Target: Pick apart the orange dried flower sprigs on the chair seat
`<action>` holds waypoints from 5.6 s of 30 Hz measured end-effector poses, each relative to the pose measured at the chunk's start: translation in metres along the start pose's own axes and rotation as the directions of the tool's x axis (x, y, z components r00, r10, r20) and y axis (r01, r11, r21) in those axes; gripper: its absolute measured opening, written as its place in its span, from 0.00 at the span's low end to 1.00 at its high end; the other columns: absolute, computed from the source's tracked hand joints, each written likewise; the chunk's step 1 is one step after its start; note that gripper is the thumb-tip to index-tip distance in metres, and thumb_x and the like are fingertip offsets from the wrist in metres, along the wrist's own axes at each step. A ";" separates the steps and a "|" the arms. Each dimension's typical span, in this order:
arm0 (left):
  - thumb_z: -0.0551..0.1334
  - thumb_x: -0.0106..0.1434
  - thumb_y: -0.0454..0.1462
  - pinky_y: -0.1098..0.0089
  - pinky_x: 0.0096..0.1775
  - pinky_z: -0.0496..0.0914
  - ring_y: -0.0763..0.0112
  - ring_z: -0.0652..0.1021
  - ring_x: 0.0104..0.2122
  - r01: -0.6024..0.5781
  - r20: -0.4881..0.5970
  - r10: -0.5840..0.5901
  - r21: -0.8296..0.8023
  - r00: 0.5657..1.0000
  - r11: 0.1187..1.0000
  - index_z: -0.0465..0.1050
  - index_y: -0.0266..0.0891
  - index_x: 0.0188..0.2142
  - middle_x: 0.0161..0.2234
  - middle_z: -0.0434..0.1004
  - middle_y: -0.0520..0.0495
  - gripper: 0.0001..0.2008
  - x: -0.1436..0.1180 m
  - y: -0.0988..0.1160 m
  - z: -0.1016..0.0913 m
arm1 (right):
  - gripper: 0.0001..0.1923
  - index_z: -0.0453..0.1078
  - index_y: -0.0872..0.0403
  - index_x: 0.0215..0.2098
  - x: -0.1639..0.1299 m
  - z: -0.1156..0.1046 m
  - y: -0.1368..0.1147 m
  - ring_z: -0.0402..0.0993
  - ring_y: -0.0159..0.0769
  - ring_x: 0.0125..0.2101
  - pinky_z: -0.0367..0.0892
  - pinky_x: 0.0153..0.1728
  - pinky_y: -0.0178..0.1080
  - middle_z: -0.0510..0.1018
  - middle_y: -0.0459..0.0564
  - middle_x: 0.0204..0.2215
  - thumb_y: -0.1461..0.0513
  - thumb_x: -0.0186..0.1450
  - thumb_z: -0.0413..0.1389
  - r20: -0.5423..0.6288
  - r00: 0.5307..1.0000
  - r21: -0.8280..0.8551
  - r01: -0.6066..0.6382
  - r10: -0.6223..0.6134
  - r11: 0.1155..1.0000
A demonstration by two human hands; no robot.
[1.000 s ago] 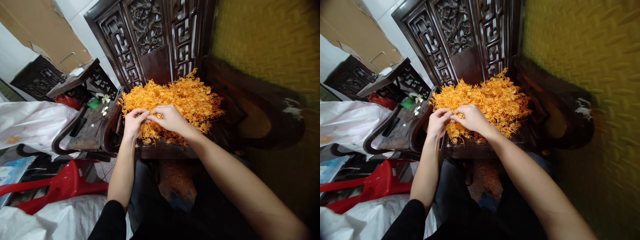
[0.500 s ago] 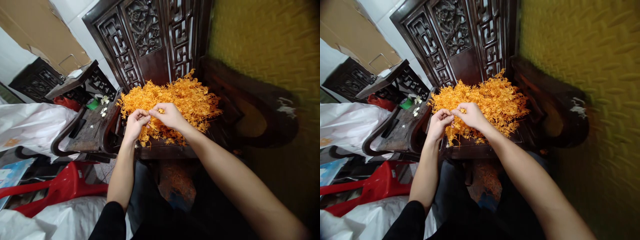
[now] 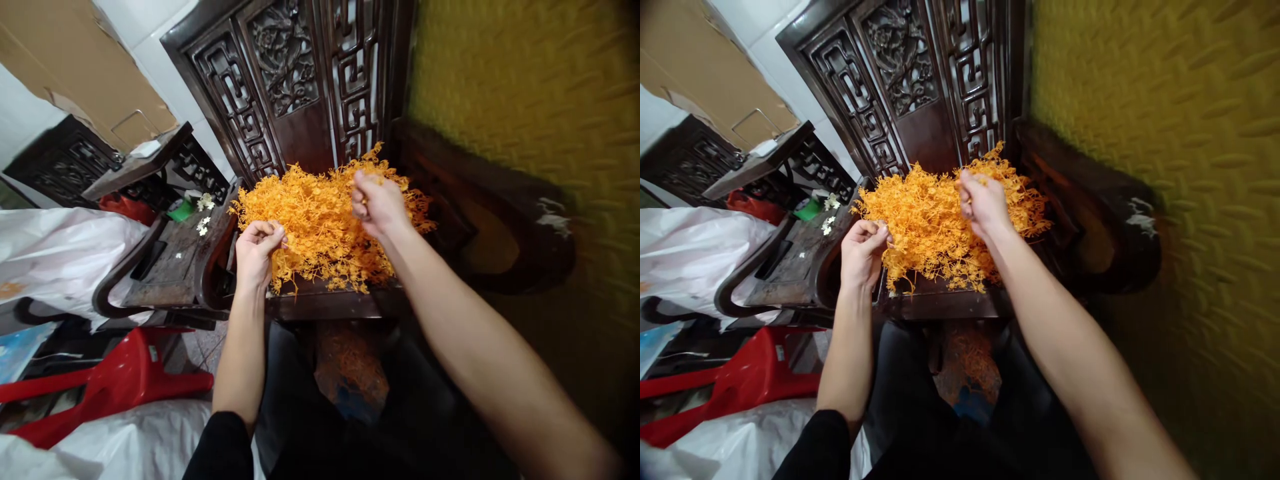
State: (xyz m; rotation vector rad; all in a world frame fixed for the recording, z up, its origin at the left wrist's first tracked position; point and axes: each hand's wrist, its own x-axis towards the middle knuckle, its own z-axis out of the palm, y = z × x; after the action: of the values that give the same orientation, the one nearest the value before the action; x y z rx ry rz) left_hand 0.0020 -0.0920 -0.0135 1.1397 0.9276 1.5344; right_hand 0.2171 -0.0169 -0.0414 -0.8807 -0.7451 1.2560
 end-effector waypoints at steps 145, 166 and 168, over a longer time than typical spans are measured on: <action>0.83 0.47 0.41 0.80 0.18 0.69 0.76 0.79 0.21 -0.051 -0.014 0.054 0.132 0.998 0.990 0.82 0.37 0.33 0.25 0.80 0.52 0.19 -0.003 0.006 -0.007 | 0.24 0.79 0.54 0.39 -0.075 0.044 0.010 0.58 0.25 0.17 0.50 0.19 0.36 0.67 0.40 0.20 0.42 0.62 0.66 0.461 0.886 -0.077 -0.014 0.048 0.997; 0.79 0.50 0.43 0.74 0.37 0.72 0.78 0.78 0.31 -0.287 -0.296 0.371 0.290 0.880 0.913 0.76 0.38 0.33 0.33 0.81 0.52 0.18 0.032 -0.005 -0.037 | 0.21 0.75 0.54 0.36 -0.092 0.032 -0.019 0.52 0.25 0.14 0.46 0.18 0.35 0.72 0.42 0.15 0.44 0.70 0.59 0.546 0.832 -0.366 0.130 0.099 0.921; 0.80 0.49 0.45 0.73 0.40 0.75 0.75 0.81 0.35 -0.277 -0.189 0.321 0.223 0.928 0.935 0.76 0.39 0.32 0.36 0.83 0.51 0.19 0.024 -0.003 -0.027 | 0.20 0.77 0.55 0.40 -0.087 0.027 -0.017 0.51 0.23 0.13 0.43 0.16 0.35 0.77 0.45 0.19 0.46 0.70 0.60 0.530 0.840 -0.324 0.074 0.116 0.943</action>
State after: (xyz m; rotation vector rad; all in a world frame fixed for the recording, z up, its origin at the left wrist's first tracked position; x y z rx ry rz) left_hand -0.0253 -0.0681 -0.0187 1.3130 1.1099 1.8837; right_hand 0.1871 -0.0998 -0.0132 -0.8003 -1.4435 1.4440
